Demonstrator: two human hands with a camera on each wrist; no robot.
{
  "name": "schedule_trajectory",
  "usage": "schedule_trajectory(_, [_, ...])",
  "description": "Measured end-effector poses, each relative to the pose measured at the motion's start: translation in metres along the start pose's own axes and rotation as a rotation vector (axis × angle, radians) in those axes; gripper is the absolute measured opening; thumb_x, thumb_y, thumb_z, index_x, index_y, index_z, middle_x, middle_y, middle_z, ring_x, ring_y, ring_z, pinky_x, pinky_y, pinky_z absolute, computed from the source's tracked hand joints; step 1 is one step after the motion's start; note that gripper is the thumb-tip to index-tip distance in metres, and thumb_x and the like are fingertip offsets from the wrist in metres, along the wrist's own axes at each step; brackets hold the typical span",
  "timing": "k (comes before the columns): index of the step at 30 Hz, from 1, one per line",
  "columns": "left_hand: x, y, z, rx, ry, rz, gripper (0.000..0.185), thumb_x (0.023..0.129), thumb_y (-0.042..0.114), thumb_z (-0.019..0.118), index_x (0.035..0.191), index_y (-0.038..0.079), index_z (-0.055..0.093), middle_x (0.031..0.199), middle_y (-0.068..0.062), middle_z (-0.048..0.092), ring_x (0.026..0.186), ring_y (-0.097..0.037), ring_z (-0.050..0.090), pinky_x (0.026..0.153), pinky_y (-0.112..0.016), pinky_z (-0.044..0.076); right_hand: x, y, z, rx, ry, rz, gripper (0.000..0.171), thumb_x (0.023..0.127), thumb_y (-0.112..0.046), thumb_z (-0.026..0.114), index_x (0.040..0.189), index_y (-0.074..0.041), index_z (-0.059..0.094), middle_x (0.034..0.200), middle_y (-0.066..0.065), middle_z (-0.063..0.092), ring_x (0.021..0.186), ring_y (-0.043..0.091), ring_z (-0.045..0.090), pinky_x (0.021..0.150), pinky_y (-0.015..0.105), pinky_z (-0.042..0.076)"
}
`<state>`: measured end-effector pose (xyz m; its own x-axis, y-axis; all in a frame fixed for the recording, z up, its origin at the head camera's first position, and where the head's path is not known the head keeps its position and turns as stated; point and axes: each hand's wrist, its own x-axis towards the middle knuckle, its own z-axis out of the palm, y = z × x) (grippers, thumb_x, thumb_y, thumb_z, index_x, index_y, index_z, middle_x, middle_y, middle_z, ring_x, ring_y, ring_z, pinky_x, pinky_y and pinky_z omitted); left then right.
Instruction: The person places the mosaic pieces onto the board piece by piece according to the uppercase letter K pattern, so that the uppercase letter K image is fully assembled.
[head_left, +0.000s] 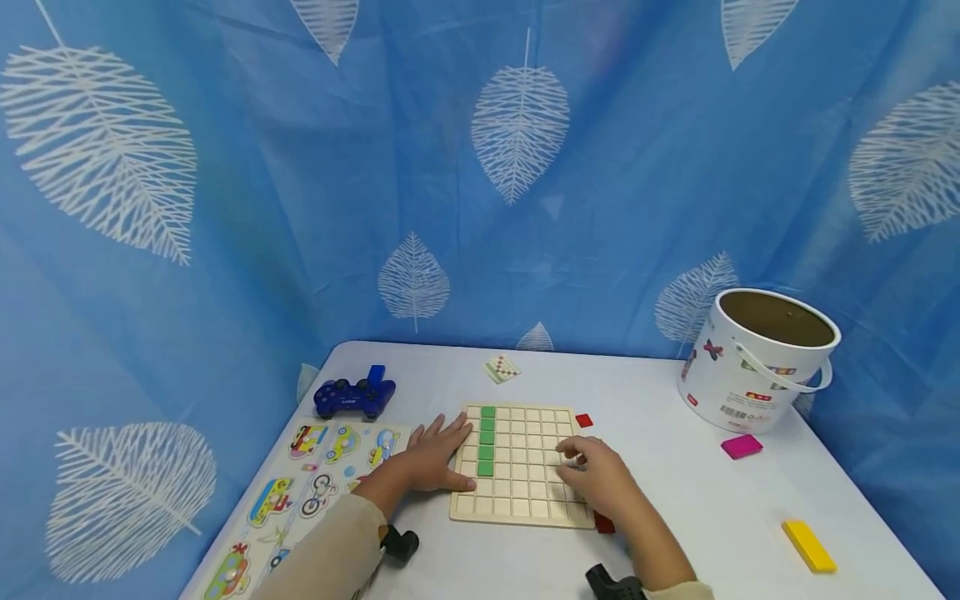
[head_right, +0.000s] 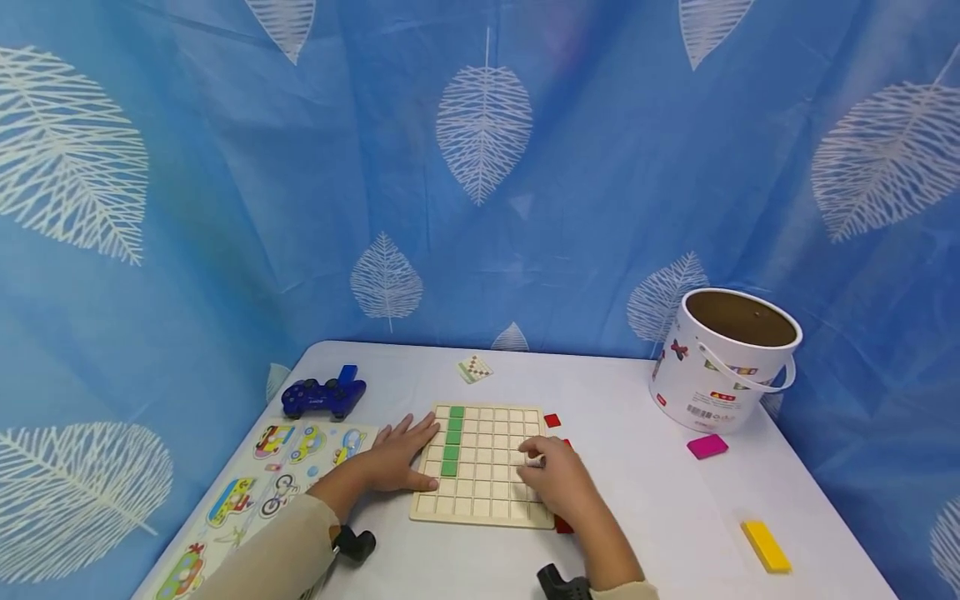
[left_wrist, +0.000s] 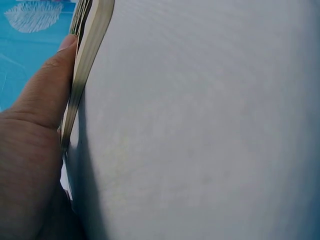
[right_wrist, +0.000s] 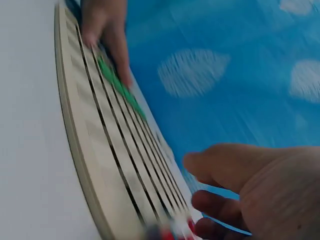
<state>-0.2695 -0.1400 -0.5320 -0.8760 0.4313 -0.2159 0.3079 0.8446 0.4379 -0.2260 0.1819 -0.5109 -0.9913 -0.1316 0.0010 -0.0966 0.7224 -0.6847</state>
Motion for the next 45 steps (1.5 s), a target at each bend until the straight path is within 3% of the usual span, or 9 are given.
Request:
schedule_trajectory(4, [-0.001, -0.004, 0.000, 0.000, 0.016, -0.012, 0.112, 0.082, 0.073, 0.075, 0.169, 0.024, 0.023, 0.178, 0.003, 0.009, 0.164, -0.036, 0.001, 0.127, -0.066, 0.003, -0.012, 0.039, -0.037, -0.086, -0.101, 0.110, 0.042, 0.085, -0.030, 0.088, 0.121, -0.015, 0.071, 0.114, 0.001, 0.066, 0.104, 0.020, 0.059, 0.097, 0.051, 0.055])
schedule_trajectory(8, [-0.002, -0.006, -0.001, -0.002, 0.017, -0.024, 0.112, 0.082, 0.072, 0.076, 0.169, 0.024, 0.023, 0.178, 0.004, 0.009, 0.164, -0.036, 0.000, 0.127, -0.066, 0.002, -0.027, 0.067, -0.054, -0.150, -0.172, 0.131, 0.052, 0.076, -0.034, 0.093, 0.119, -0.016, 0.070, 0.116, 0.001, 0.064, 0.111, 0.022, 0.059, 0.104, 0.058, 0.051])
schedule_trajectory(23, [-0.003, -0.004, 0.001, -0.008, 0.013, -0.034, 0.112, 0.082, 0.073, 0.076, 0.168, 0.025, 0.024, 0.178, 0.004, 0.010, 0.164, -0.036, 0.001, 0.128, -0.066, 0.002, -0.040, 0.083, -0.050, -0.152, -0.091, 0.088, 0.035, 0.080, -0.025, 0.091, 0.110, -0.019, 0.073, 0.107, -0.001, 0.063, 0.102, 0.017, 0.058, 0.099, 0.049, 0.054])
schedule_trajectory(26, [-0.001, -0.003, 0.000, -0.002, 0.014, -0.024, 0.112, 0.082, 0.073, 0.075, 0.168, 0.025, 0.024, 0.178, 0.004, 0.010, 0.164, -0.036, 0.001, 0.127, -0.066, 0.002, -0.039, 0.072, -0.044, -0.120, -0.035, 0.095, 0.034, 0.083, -0.022, 0.088, 0.112, -0.016, 0.073, 0.103, -0.002, 0.064, 0.095, 0.016, 0.056, 0.087, 0.039, 0.055])
schedule_trajectory(30, [0.001, -0.003, 0.000, 0.008, 0.006, -0.015, 0.112, 0.082, 0.074, 0.074, 0.169, 0.024, 0.023, 0.178, 0.004, 0.009, 0.164, -0.037, 0.001, 0.127, -0.066, 0.002, -0.031, 0.034, -0.019, -0.035, 0.009, 0.039, 0.032, 0.086, -0.015, 0.084, 0.116, -0.016, 0.073, 0.100, -0.005, 0.063, 0.088, 0.013, 0.055, 0.074, 0.028, 0.049])
schedule_trajectory(36, [0.003, -0.003, -0.001, 0.003, 0.000, -0.017, 0.112, 0.082, 0.074, 0.075, 0.169, 0.025, 0.024, 0.178, 0.004, 0.009, 0.164, -0.037, 0.000, 0.127, -0.066, 0.001, -0.014, -0.032, 0.039, -0.020, -0.080, -0.205, 0.031, 0.087, -0.009, 0.077, 0.116, -0.017, 0.074, 0.107, -0.010, 0.068, 0.092, 0.009, 0.061, 0.084, 0.030, 0.055])
schedule_trajectory(40, [0.003, -0.003, 0.000, 0.005, -0.001, -0.016, 0.112, 0.082, 0.074, 0.075, 0.168, 0.024, 0.024, 0.178, 0.004, 0.010, 0.164, -0.037, 0.001, 0.127, -0.066, 0.002, -0.004, -0.056, 0.065, -0.072, -0.115, -0.241, 0.023, 0.086, -0.008, 0.074, 0.106, -0.018, 0.075, 0.103, -0.010, 0.068, 0.090, 0.009, 0.059, 0.083, 0.033, 0.054])
schedule_trajectory(45, [0.003, -0.001, 0.002, 0.010, -0.001, -0.014, 0.112, 0.082, 0.075, 0.074, 0.168, 0.024, 0.024, 0.178, 0.003, 0.011, 0.164, -0.038, 0.002, 0.127, -0.067, 0.003, -0.001, -0.063, 0.077, -0.169, -0.069, -0.282, 0.019, 0.084, -0.005, 0.075, 0.094, -0.020, 0.079, 0.097, -0.010, 0.069, 0.096, 0.013, 0.065, 0.089, 0.040, 0.056])
